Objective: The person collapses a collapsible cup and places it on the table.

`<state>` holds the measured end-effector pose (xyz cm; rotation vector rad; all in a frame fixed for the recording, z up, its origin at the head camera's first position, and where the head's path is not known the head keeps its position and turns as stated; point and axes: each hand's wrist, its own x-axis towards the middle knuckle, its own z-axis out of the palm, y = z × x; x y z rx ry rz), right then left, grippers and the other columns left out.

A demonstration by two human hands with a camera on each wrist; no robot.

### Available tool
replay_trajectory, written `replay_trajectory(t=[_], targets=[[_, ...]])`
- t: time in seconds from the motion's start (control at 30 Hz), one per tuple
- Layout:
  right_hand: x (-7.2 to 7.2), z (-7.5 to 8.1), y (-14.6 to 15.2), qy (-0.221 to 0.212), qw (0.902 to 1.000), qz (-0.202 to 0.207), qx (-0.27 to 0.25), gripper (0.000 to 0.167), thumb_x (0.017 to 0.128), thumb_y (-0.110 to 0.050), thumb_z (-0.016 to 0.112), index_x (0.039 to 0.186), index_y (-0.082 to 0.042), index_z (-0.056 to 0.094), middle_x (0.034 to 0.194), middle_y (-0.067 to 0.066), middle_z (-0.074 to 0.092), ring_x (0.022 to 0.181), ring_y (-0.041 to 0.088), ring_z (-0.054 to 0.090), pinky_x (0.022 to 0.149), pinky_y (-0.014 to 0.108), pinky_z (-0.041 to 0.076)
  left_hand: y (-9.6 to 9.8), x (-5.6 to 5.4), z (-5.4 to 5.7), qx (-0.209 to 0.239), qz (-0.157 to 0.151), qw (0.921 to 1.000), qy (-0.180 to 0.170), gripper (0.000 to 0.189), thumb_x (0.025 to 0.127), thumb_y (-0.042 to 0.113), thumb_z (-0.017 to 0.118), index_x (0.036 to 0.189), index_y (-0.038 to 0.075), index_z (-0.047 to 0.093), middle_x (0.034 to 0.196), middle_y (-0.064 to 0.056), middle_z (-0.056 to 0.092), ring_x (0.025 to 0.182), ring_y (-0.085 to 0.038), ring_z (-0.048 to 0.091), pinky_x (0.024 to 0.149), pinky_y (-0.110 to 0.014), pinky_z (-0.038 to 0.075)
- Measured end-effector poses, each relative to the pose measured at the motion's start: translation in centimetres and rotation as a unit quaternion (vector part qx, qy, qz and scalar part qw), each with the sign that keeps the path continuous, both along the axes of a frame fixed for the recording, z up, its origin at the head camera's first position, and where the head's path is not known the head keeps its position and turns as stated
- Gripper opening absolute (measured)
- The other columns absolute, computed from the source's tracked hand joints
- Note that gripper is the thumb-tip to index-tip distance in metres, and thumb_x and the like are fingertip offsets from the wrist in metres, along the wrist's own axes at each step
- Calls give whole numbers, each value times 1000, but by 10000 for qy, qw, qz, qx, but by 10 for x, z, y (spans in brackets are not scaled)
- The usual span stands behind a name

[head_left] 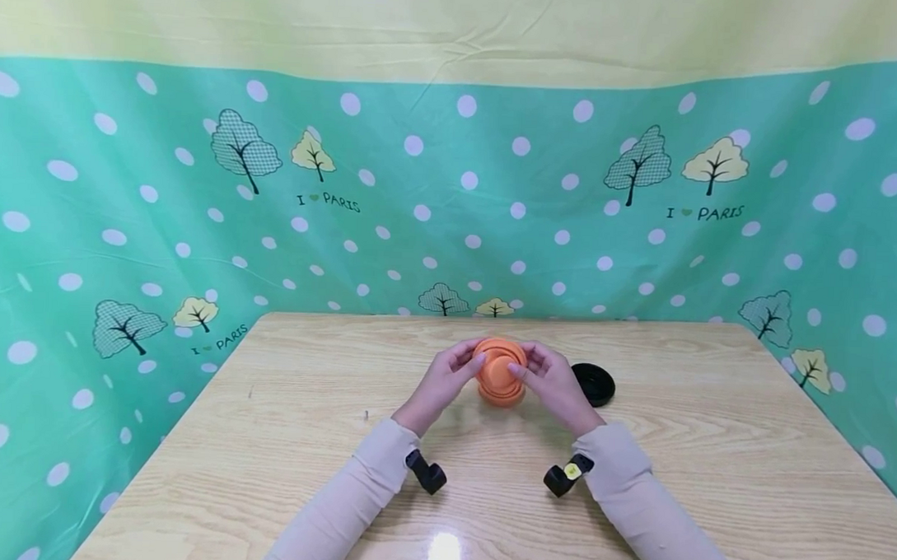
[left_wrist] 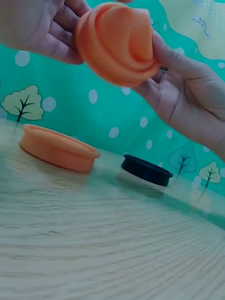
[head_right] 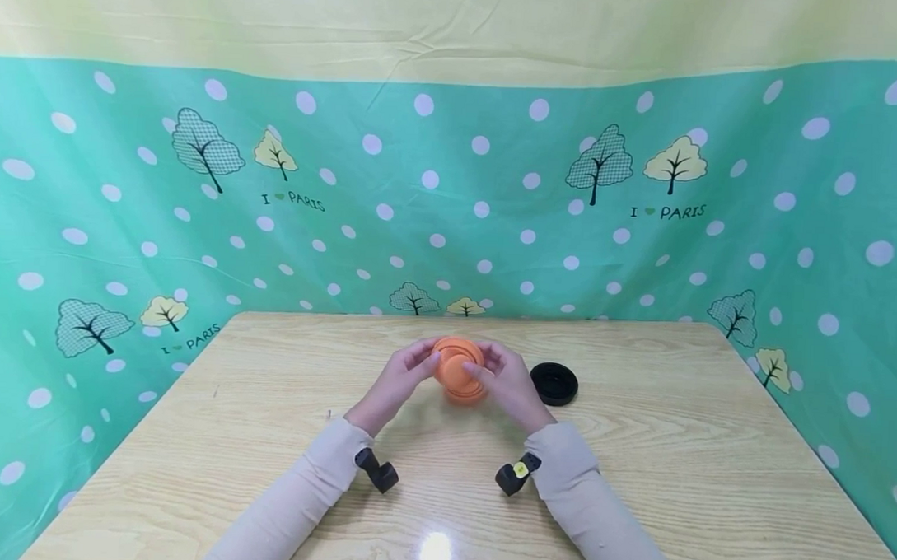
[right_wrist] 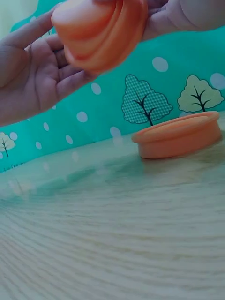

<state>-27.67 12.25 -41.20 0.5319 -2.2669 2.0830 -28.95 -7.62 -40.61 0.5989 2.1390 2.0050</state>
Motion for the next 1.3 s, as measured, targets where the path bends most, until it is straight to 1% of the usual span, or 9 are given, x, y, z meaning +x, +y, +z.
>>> replay_trajectory(t=[0.1, 0.23, 0.53, 0.67, 0.8, 0.97, 1.07, 1.17, 1.3], targets=[[1, 1, 1, -80, 9994, 21, -335, 38, 91, -14, 64, 120, 5, 51, 112, 13, 58, 97, 9, 61, 80, 22, 53, 1, 7, 10, 125, -52, 9999, -70, 41, 98, 12, 51, 135, -3, 46, 125, -22, 57, 102, -13, 59, 89, -27, 49], [-1, -1, 1, -58, 9992, 86, -392, 38, 91, -14, 64, 121, 7, 50, 113, 13, 58, 97, 9, 61, 81, 23, 53, 2, 17, 21, 205, -1, 9998, 10, 38, 96, 10, 54, 130, -6, 49, 119, -23, 59, 94, -8, 60, 84, -24, 51], [0, -3, -4, -20, 9988, 115, -479, 36, 91, -9, 63, 118, 9, 50, 107, 6, 60, 94, 8, 62, 79, 22, 54, 0, 17, 21, 210, 236, 9993, 190, 31, 94, 9, 58, 120, -7, 57, 107, -17, 66, 84, -6, 60, 73, -20, 51], [2, -1, -3, -81, 9996, 121, -250, 37, 90, -12, 65, 118, 8, 51, 109, 10, 60, 94, 9, 61, 78, 21, 53, -1, 16, 19, 86, 188, 9996, 169, 32, 93, 8, 58, 121, -7, 58, 110, -20, 65, 85, -6, 60, 75, -20, 51], [1, 0, 0, -88, 9997, 136, 188, 38, 88, -18, 68, 117, 4, 55, 111, 14, 60, 96, 13, 60, 80, 22, 51, -1, 16, 20, -264, 66, 9994, 230, 34, 93, 8, 59, 124, -6, 57, 116, -22, 63, 91, -6, 60, 80, -20, 51], [-4, -4, 3, 125, 9962, 284, 813, 36, 86, -23, 70, 115, -3, 61, 108, 9, 64, 97, 16, 60, 83, 24, 50, -2, 17, 18, -757, -218, 9947, 668, 34, 92, 6, 60, 123, -8, 57, 116, -21, 64, 95, -13, 62, 78, -20, 52], [-4, -6, 3, 202, 9935, 417, 1042, 34, 86, -23, 70, 114, -5, 62, 108, 8, 65, 95, 17, 61, 82, 25, 51, -2, 17, 17, -883, -302, 9920, 849, 33, 91, 3, 60, 122, -10, 57, 114, -23, 64, 99, -20, 63, 78, -20, 52], [-4, -6, 3, 182, 9929, 476, 1073, 33, 87, -20, 69, 114, -4, 61, 107, 9, 65, 94, 17, 61, 80, 25, 52, -1, 17, 17, -971, -265, 9913, 849, 35, 91, 3, 60, 122, -11, 56, 114, -23, 64, 100, -24, 63, 78, -20, 52], [-4, -5, 3, 131, 9938, 465, 1003, 32, 87, -16, 69, 114, 0, 61, 106, 12, 65, 93, 16, 62, 79, 24, 52, -1, 18, 18, -965, -218, 9930, 646, 38, 91, 6, 61, 125, -9, 55, 115, -22, 64, 101, -24, 63, 79, -22, 53]])
